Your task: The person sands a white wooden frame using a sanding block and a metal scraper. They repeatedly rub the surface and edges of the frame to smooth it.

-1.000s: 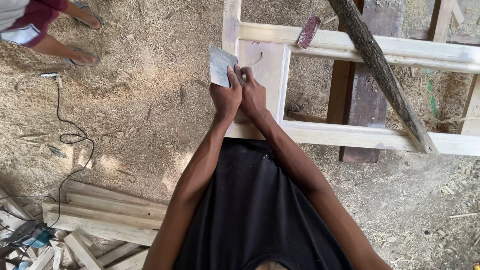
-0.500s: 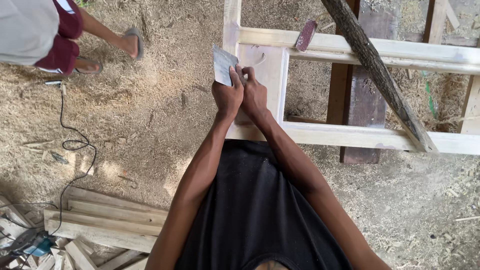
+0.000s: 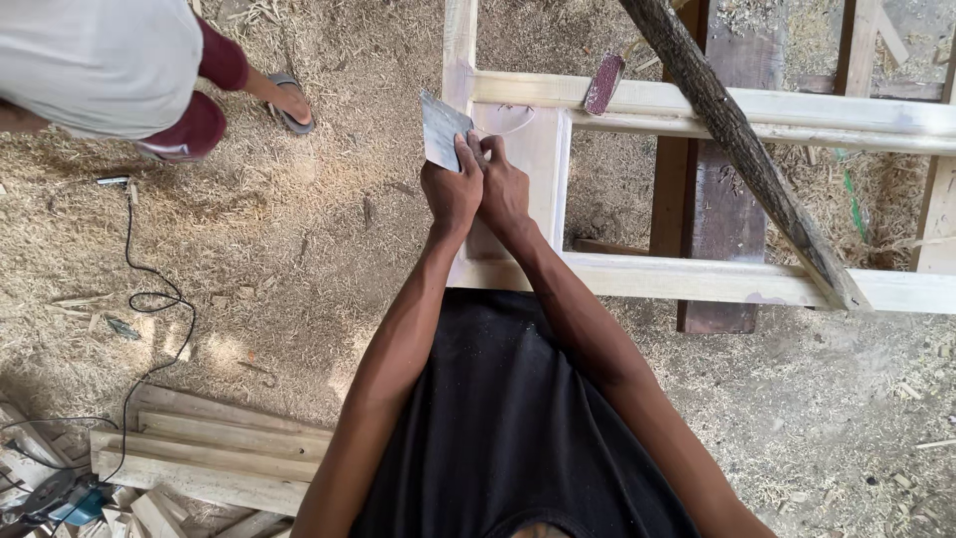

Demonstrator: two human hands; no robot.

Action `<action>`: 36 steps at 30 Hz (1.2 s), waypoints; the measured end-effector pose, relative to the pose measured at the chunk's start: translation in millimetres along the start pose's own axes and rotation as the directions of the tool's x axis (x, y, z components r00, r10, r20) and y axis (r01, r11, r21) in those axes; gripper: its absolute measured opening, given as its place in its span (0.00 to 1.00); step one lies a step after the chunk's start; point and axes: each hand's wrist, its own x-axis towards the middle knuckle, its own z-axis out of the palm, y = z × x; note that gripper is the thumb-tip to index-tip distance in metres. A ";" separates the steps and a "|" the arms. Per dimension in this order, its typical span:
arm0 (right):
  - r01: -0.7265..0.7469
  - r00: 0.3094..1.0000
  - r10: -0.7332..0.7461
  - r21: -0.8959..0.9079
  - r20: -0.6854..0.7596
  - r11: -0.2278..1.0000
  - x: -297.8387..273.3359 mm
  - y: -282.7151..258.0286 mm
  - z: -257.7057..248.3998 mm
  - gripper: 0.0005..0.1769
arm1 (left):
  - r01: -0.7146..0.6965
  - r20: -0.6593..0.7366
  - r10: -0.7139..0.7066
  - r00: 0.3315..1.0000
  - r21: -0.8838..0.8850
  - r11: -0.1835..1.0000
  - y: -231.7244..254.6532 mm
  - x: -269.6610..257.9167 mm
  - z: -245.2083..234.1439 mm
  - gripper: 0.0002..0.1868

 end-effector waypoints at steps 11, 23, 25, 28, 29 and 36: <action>0.064 0.995 -0.064 0.001 -0.077 0.998 5.0 4.7 6.4 0.35 | 0.020 -0.016 -0.020 1.000 0.040 0.999 -4.6 5.9 6.4 0.14; 0.173 0.977 -0.187 0.131 0.105 0.976 -19.5 18.6 -18.1 0.43 | 0.083 0.072 -0.076 0.994 -0.097 0.992 -12.3 -23.8 -33.7 0.15; 0.223 0.935 -0.276 0.234 0.225 0.946 -21.2 24.4 -48.7 0.41 | 0.217 0.114 -0.202 0.973 -0.136 0.967 -16.7 -29.2 -52.1 0.18; 0.165 0.920 -0.240 0.250 0.308 0.954 -3.6 17.0 -76.2 0.42 | 0.151 0.027 -0.149 0.988 -0.268 0.952 -10.0 -46.5 -84.5 0.22; 0.116 0.919 -0.194 0.234 0.342 0.965 -6.3 15.0 -79.8 0.42 | 0.215 0.006 -0.222 0.975 -0.283 0.935 -9.1 -49.8 -92.1 0.23; 0.033 0.999 -0.033 0.029 0.017 0.999 1.6 51.8 -60.9 0.26 | 0.446 -0.038 -0.500 0.865 -0.398 0.802 -12.1 -82.0 -132.4 0.24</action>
